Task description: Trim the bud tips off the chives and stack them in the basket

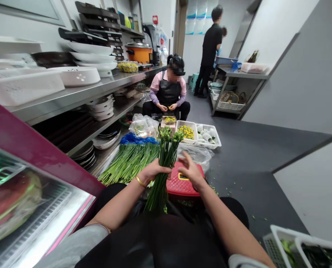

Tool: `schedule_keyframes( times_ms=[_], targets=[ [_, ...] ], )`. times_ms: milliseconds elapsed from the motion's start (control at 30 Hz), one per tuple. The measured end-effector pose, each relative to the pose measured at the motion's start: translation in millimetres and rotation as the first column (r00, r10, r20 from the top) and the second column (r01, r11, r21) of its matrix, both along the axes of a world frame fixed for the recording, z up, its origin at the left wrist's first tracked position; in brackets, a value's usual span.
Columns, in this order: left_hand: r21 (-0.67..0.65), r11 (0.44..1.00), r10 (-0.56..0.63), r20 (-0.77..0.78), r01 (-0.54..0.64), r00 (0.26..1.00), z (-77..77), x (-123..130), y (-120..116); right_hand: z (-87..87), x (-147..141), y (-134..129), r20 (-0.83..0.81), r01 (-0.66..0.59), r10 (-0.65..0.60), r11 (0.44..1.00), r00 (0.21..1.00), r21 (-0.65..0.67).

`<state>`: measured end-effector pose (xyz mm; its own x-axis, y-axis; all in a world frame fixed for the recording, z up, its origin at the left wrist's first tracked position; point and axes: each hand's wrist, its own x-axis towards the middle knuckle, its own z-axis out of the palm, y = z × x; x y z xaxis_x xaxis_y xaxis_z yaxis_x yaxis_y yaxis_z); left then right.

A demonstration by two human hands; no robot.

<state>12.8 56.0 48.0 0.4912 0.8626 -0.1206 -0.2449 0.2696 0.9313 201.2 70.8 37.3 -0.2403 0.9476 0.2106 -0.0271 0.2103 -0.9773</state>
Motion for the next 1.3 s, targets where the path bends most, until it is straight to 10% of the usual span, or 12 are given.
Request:
schedule_keyframes(
  times_ms=[100,433,700,1000,1167,1300],
  targets=[
    [0.006,0.999,-0.041,-0.075,0.042,0.996,-3.0,14,-3,8.8,-25,2,-0.096,-0.187,0.176,0.975,0.980,-0.118],
    [0.008,0.976,-0.212,-0.158,0.216,0.965,2.5,14,-15,60.4,-41,8,-0.572,-0.343,0.208,0.929,0.794,-0.138],
    [0.009,0.764,-0.644,0.035,0.645,0.764,-3.4,16,10,72.0,-44,-1,-0.695,-0.520,0.362,0.854,0.622,-0.021],
    [0.153,0.970,-0.179,-0.086,0.190,0.980,5.5,20,14,72.4,-51,24,-0.516,-0.463,0.380,0.886,0.768,-0.037],
    [0.352,0.922,0.233,-0.179,-0.158,0.956,14.5,24,2,63.7,-45,35,-0.485,-0.293,0.259,0.956,0.835,0.006],
    [0.404,0.910,0.219,-0.289,-0.088,0.932,16.9,23,8,67.3,-50,36,-0.376,-0.228,0.193,0.972,0.906,-0.051]
  ],
)
